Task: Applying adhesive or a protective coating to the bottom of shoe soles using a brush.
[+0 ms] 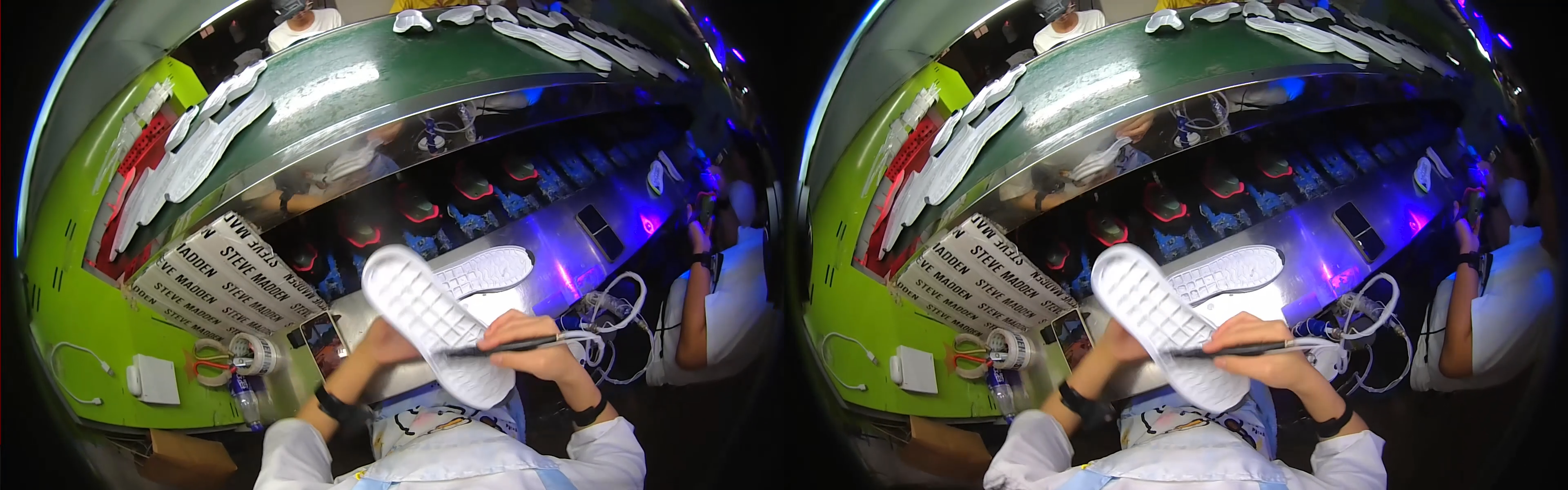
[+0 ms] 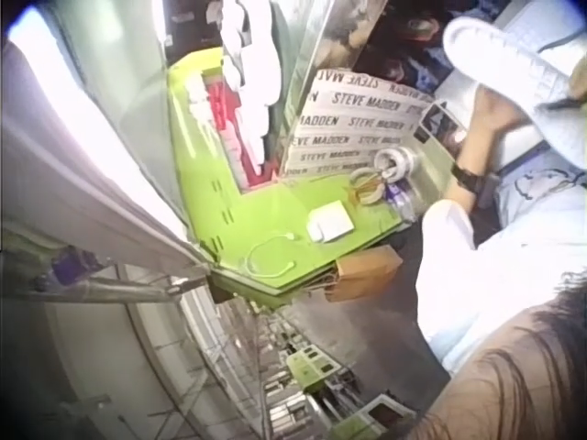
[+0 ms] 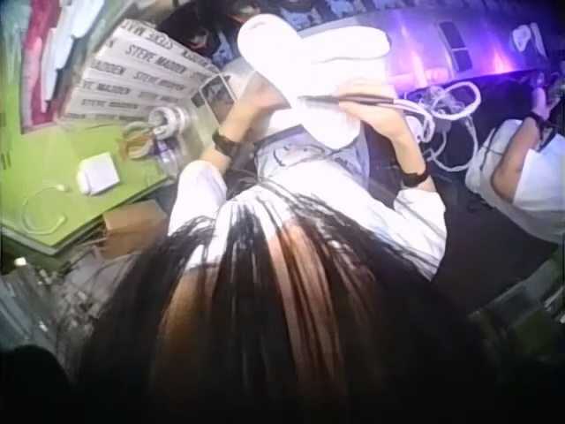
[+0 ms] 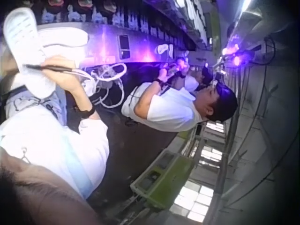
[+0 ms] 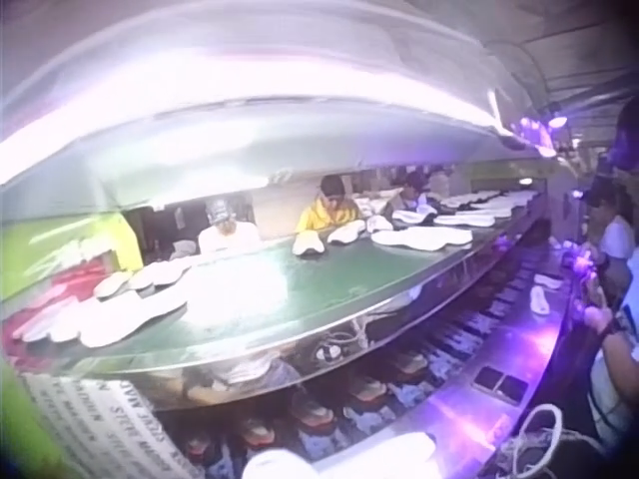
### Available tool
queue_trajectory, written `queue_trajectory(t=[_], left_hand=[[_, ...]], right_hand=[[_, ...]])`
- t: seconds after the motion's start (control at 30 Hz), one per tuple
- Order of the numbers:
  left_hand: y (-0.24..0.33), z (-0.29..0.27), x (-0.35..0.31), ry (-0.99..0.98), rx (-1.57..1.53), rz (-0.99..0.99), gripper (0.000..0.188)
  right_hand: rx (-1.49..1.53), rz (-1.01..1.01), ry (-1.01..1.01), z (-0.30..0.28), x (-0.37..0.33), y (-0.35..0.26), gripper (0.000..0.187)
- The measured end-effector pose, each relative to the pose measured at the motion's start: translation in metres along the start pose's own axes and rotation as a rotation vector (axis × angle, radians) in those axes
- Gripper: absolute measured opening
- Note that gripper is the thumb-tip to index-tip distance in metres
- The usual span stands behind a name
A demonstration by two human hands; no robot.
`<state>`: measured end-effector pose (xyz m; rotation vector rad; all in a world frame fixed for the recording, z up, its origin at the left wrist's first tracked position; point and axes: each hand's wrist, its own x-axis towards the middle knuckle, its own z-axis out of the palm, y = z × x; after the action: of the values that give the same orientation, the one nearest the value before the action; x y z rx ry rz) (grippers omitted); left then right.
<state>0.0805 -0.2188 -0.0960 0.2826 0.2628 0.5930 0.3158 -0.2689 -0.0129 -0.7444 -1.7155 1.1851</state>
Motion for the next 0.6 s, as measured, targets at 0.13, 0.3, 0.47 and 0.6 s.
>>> queue_trajectory(t=[0.13, 0.3, 0.47, 0.6], left_hand=[[-0.054, -0.008, 0.003, -0.061, -0.119, 0.498, 0.083], [-0.067, -0.022, 0.013, -0.149, -0.423, 0.445, 0.078], [-0.058, -0.019, 0.021, -0.173, -0.230, 0.649, 0.072], [-0.044, -0.016, 0.022, -0.272, -0.454, 0.472, 0.077]], right_hand=[[-0.115, 0.267, -0.025, 0.029, 0.007, 0.006, 0.025], [-0.357, -0.066, 0.354, 0.056, 0.020, 0.023, 0.024], [-0.208, -0.117, 0.209, 0.081, 0.016, 0.029, 0.026], [-0.482, -0.208, -0.026, 0.077, 0.007, 0.027, 0.024]])
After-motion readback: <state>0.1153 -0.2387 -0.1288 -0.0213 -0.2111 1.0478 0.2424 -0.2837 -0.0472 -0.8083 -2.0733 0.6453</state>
